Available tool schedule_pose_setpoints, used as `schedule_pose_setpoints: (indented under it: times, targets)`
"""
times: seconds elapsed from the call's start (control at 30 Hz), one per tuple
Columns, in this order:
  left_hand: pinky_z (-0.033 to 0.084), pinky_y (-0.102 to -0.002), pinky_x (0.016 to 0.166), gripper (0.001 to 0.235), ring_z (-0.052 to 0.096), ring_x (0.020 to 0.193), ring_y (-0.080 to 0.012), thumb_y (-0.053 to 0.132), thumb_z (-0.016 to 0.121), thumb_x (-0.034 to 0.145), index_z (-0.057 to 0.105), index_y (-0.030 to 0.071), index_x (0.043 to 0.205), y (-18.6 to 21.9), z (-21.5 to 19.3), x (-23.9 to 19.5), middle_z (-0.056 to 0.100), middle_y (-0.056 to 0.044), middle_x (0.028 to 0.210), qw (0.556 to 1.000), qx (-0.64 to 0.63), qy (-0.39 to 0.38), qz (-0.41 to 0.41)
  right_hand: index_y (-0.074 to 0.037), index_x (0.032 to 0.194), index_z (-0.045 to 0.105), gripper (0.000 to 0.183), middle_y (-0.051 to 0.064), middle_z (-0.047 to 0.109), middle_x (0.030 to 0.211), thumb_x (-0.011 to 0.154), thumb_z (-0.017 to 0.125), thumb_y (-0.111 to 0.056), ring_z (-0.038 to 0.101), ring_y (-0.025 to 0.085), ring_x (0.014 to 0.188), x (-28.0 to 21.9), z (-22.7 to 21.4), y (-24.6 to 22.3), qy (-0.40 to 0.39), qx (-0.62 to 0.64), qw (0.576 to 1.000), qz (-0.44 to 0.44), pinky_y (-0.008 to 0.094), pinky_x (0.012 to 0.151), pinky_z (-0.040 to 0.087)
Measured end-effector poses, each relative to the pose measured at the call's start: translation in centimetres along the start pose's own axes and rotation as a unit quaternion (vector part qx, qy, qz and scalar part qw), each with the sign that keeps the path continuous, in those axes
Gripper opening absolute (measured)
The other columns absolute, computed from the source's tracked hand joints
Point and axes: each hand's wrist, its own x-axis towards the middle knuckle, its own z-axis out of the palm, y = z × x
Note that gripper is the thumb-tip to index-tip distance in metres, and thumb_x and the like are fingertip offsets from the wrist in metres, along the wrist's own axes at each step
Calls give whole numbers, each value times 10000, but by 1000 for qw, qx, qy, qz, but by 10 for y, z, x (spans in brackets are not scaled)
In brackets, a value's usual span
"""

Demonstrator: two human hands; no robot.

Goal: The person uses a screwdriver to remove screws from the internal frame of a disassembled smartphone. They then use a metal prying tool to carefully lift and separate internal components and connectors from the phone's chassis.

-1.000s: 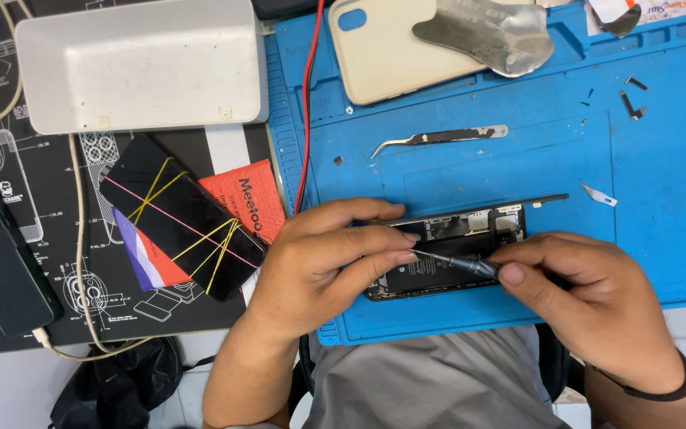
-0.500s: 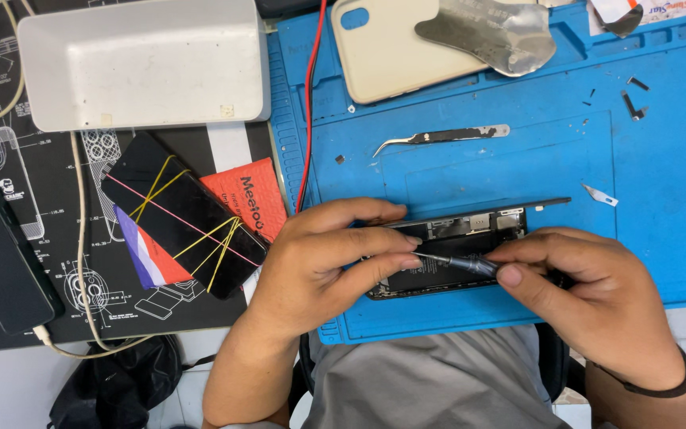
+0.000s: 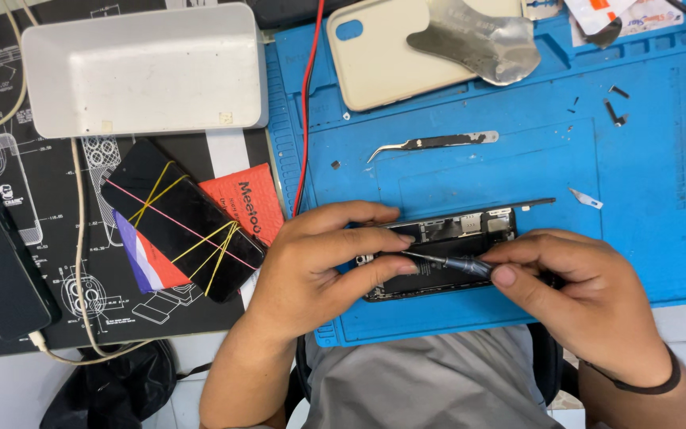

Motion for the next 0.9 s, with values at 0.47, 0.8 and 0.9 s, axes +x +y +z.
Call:
schedule_pose_setpoints:
  times: [0.47,0.8,0.9]
  targets:
    - [615,-296,879,157,768,1023,-210,69,726,945,763,94,1095,-3,0,0,759,-70,1128,1000,-4,14,16,12,1085,776,212,68,707,936,908,696,-72,642,120,763,-22,-48,1,-5,-75,994,-82,250,647,494]
    - [588,-276,812,198,771,957,-192,125,728,1000,689,70,1186,-6,2,2,767,-72,1064,998,-27,57,8,-122,1041,742,262,89,732,898,791,780,-190,685,160,756,-21,-93,-27,-96,-444,861,-230,301,711,559]
    - [582,-253,754,191,756,853,-128,140,734,992,708,68,1166,-10,2,3,774,-49,1003,997,-64,40,-35,-123,1037,750,287,54,739,876,755,791,-147,672,151,707,-6,-74,-61,-129,-440,822,-337,303,652,535]
